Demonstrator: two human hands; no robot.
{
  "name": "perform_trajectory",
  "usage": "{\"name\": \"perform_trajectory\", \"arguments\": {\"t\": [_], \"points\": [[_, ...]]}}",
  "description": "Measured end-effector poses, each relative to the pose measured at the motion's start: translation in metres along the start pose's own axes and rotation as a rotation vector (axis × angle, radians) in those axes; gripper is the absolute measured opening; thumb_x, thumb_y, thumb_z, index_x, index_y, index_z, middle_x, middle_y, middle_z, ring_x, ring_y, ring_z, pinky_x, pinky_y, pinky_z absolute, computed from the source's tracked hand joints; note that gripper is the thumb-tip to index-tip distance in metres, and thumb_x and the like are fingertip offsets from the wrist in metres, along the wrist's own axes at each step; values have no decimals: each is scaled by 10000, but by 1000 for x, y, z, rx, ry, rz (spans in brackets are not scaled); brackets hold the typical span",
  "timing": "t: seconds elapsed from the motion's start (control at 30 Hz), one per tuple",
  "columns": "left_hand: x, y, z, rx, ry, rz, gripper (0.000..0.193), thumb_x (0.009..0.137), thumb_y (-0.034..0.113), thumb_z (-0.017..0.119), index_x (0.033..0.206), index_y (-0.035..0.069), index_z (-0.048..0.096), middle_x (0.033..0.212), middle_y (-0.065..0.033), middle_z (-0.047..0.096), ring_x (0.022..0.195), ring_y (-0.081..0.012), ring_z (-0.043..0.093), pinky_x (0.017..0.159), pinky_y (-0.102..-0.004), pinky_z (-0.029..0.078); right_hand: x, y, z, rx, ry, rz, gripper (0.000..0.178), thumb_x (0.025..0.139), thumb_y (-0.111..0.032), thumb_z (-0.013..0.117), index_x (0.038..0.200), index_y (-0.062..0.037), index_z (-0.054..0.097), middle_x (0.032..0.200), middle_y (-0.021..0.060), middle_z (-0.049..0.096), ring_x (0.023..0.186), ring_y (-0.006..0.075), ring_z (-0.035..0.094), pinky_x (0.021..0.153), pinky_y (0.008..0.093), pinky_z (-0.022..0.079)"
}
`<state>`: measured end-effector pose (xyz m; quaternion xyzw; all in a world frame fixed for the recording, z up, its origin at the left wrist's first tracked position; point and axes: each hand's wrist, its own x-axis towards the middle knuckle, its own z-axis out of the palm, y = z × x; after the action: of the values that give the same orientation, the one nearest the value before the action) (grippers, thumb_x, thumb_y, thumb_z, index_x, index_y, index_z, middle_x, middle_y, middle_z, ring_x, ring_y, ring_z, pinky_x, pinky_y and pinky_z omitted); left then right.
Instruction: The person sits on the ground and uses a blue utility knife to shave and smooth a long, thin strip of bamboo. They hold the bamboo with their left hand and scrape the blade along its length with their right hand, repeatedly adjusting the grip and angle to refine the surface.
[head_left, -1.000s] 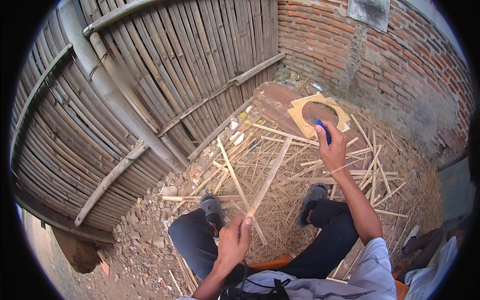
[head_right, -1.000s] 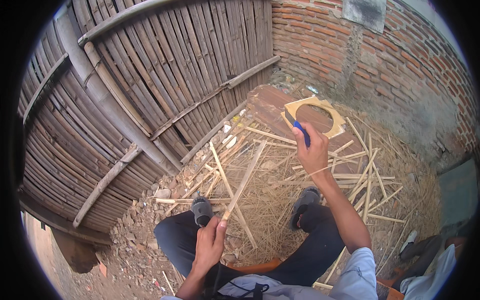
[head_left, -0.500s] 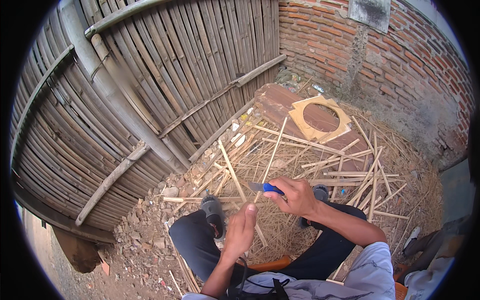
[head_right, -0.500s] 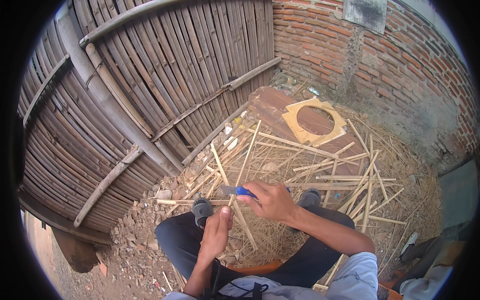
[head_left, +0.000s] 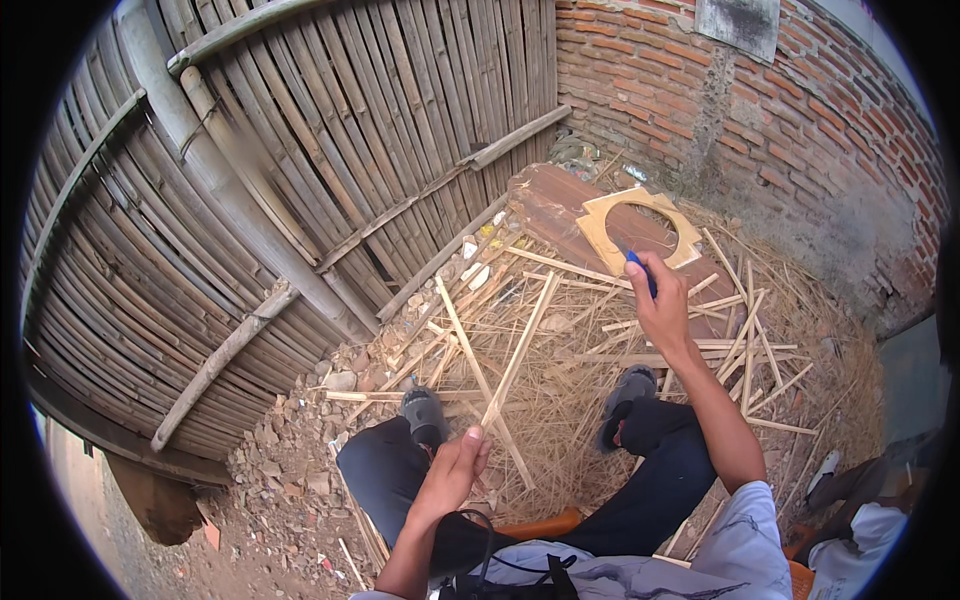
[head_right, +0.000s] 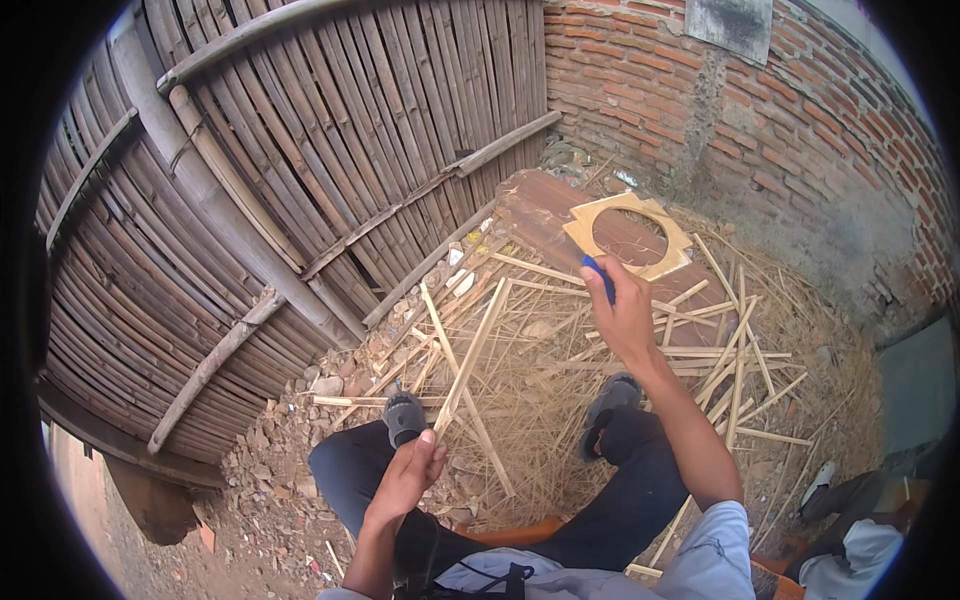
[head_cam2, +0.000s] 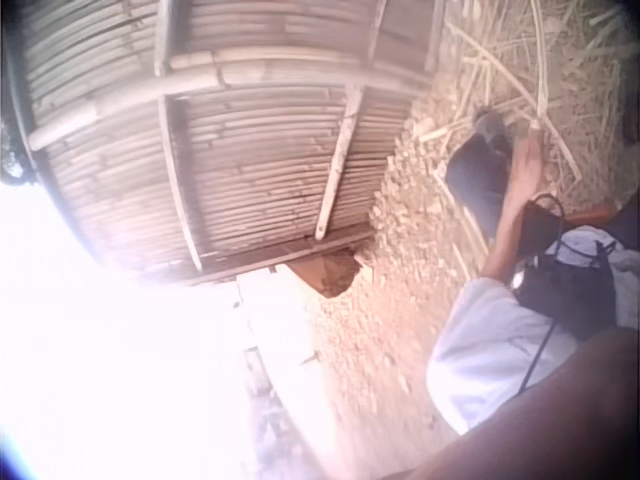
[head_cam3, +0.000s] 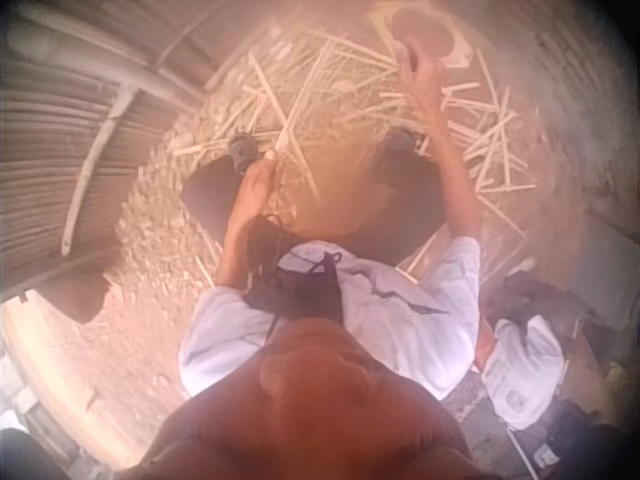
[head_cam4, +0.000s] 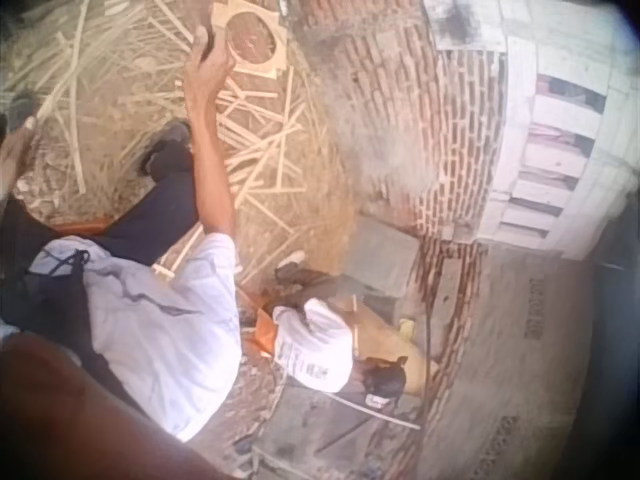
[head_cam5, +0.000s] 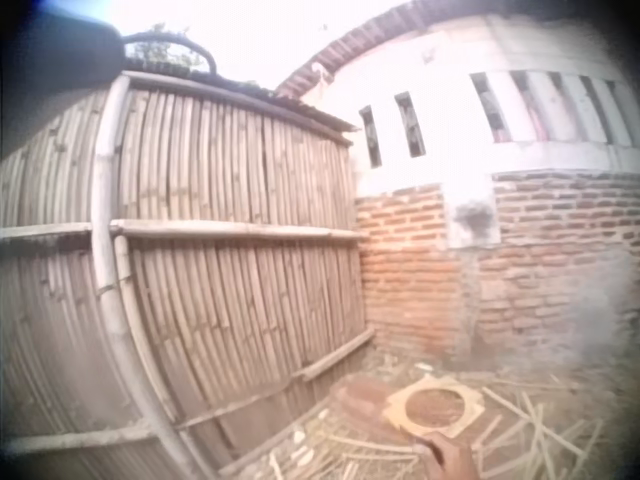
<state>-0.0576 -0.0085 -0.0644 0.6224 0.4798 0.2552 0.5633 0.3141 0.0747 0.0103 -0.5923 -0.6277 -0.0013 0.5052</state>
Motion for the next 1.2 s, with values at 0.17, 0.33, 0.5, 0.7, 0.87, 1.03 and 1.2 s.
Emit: {"name": "perform_trajectory", "arguments": {"t": [0.17, 0.33, 0.5, 0.7, 0.87, 1.03, 1.2], "points": [[17, 16, 8, -87, -14, -36, 639, 1209, 504, 291, 819, 59, 530, 688, 4, 416, 648, -136, 402, 625, -338, 357, -52, -52, 35, 97, -254, -259, 290, 1048, -301, 743, 1076, -14, 708, 851, 143, 730, 679, 300, 728, 590, 396, 556], [24, 27, 21, -107, 4, 20, 630, 1208, 489, 310, 843, 37, 552, 688, -22, 446, 643, -174, 422, 640, -366, 375, -70, -72, 45, 101, -352, -330, 273, 1003, -278, 790, 1062, -23, 712, 908, 119, 757, 687, 303, 743, 559, 397, 564], [25, 28, 31, 40, 123, 134, 628, 1207, 444, 325, 875, -20, 588, 687, -116, 520, 644, -291, 494, 675, -441, 420, -77, -71, 50, 56, -387, -328, 260, 1011, -280, 780, 1056, -33, 715, 900, 123, 750, 675, 303, 738, 544, 396, 554], [27, 22, 33, 92, 115, 96, 630, 1205, 431, 329, 878, -37, 594, 690, -145, 544, 653, -316, 532, 686, -468, 439, -70, -54, 56, 17, -298, -320, 252, 1033, -294, 748, 1059, -46, 710, 856, 141, 729, 650, 319, 723, 542, 419, 546], [4, 12, 25, 133, 53, 42, 637, 1210, 475, 313, 843, -5, 514, 692, -53, 464, 652, -183, 416, 664, -407, 408, -18, -23, 36, -54, -145, -137, 263, 1061, -288, 714, 1074, -25, 717, 791, 174, 724, 658, 357, 721, 575, 446, 523], [-16, -2, 11, 81, -10, 43, 622, 1209, 500, 310, 845, 36, 506, 674, -8, 427, 621, -144, 393, 632, -351, 399, 22, 19, 10, -167, 13, 162, 329, 1096, -330, 664, 1121, -10, 741, 768, 187, 713, 646, 297, 681, 635, 412, 522], [-12, -20, -13, -296, -210, -239, 558, 1208, 475, 339, 894, 60, 541, 690, -5, 498, 589, -134, 485, 574, -320, 435, 16, 58, -4, 53, -246, 394, 356, 1093, -353, 679, 1216, -24, 738, 846, 86, 734, 741, 166, 648, 737, 350, 519]]}}
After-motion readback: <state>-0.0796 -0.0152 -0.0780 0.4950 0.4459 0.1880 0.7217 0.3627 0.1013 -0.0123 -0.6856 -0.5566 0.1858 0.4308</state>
